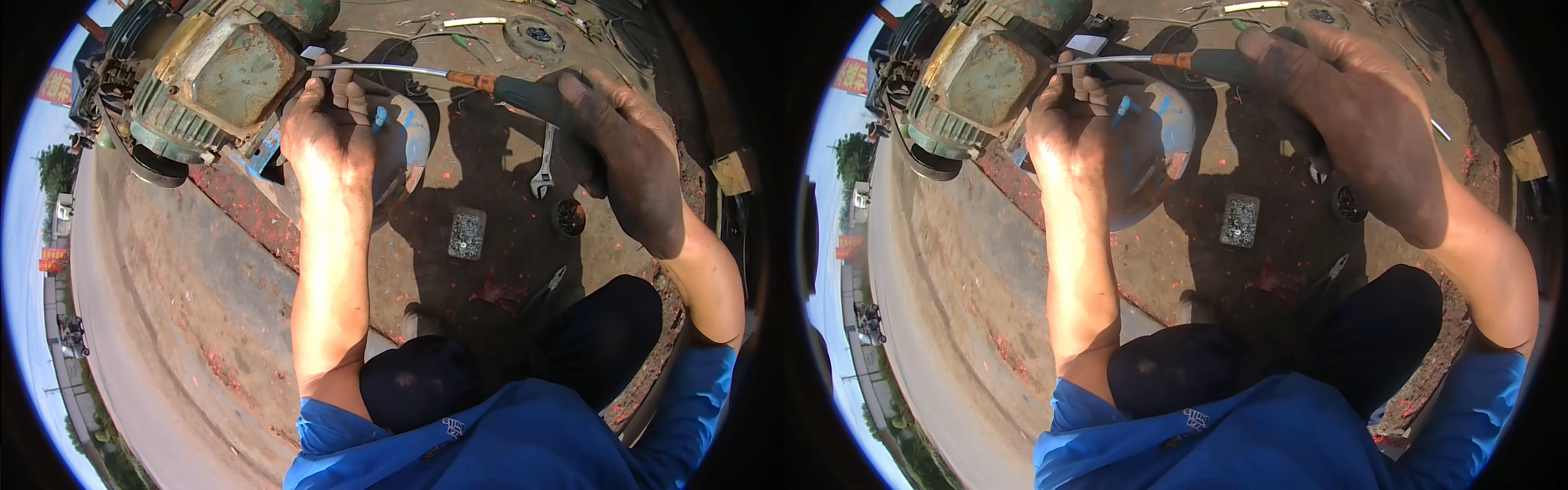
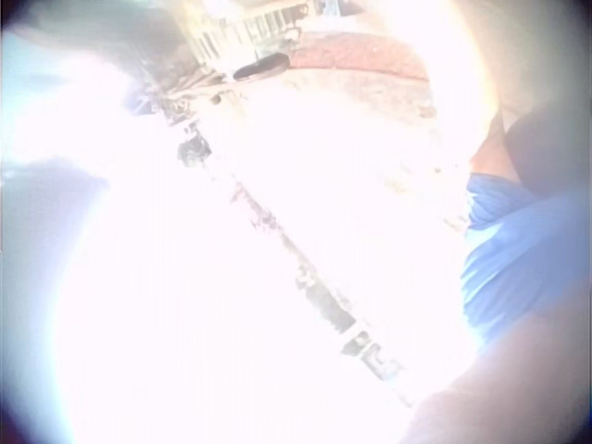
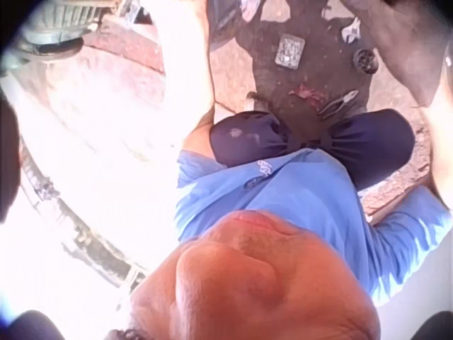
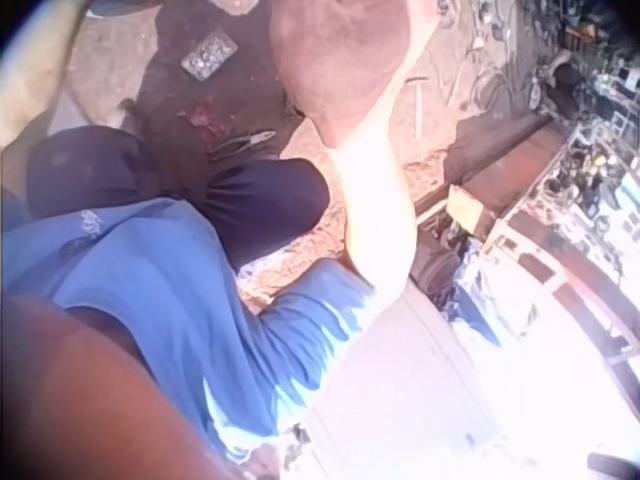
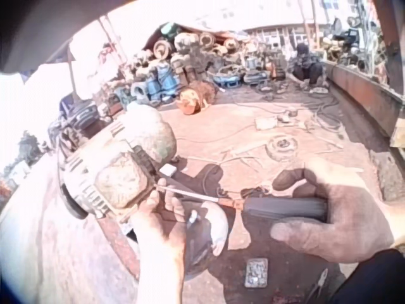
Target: The person uses a hammer to tap a metal plate, then secures it with a bolt and nut. They use a screwdriver to adjust a component on a bench grinder and handle various small hardware parts from a container.
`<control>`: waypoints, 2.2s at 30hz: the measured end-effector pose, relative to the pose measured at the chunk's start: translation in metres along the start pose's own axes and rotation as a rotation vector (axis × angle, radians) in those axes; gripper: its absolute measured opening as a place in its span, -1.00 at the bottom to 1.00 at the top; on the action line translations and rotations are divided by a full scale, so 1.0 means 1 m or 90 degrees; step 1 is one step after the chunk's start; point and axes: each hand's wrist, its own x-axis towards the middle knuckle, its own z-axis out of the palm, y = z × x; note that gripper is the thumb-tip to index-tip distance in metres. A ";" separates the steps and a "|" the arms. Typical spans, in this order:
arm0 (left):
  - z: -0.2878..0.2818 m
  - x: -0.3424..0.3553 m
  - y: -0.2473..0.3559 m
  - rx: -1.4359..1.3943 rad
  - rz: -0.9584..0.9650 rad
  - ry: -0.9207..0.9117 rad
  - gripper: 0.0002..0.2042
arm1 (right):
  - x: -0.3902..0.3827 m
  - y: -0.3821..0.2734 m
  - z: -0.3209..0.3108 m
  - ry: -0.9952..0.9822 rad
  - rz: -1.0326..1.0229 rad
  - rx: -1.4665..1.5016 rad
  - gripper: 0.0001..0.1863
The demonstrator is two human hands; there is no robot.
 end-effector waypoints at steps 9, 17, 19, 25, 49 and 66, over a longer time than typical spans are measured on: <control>-0.004 0.001 0.003 -0.025 -0.014 0.016 -0.82 | -0.011 -0.021 0.007 -0.019 0.292 0.121 -0.65; -0.006 0.006 0.001 -0.033 -0.026 0.010 -0.80 | -0.018 0.010 0.004 0.005 -0.056 -0.215 -0.64; -0.003 0.007 0.002 -0.017 -0.029 0.026 -0.80 | -0.019 0.023 0.002 0.056 -0.120 -0.247 -0.66; 0.000 0.008 0.005 -0.018 -0.027 0.059 -0.80 | -0.025 0.047 -0.003 0.114 -0.033 -0.144 -0.70; -0.014 0.010 -0.004 -0.033 0.026 0.032 -0.80 | -0.022 0.099 -0.015 0.125 0.172 0.167 -0.53; -0.011 -0.033 0.017 0.748 0.361 -0.100 -0.89 | -0.026 0.106 -0.036 0.218 0.076 0.079 -0.53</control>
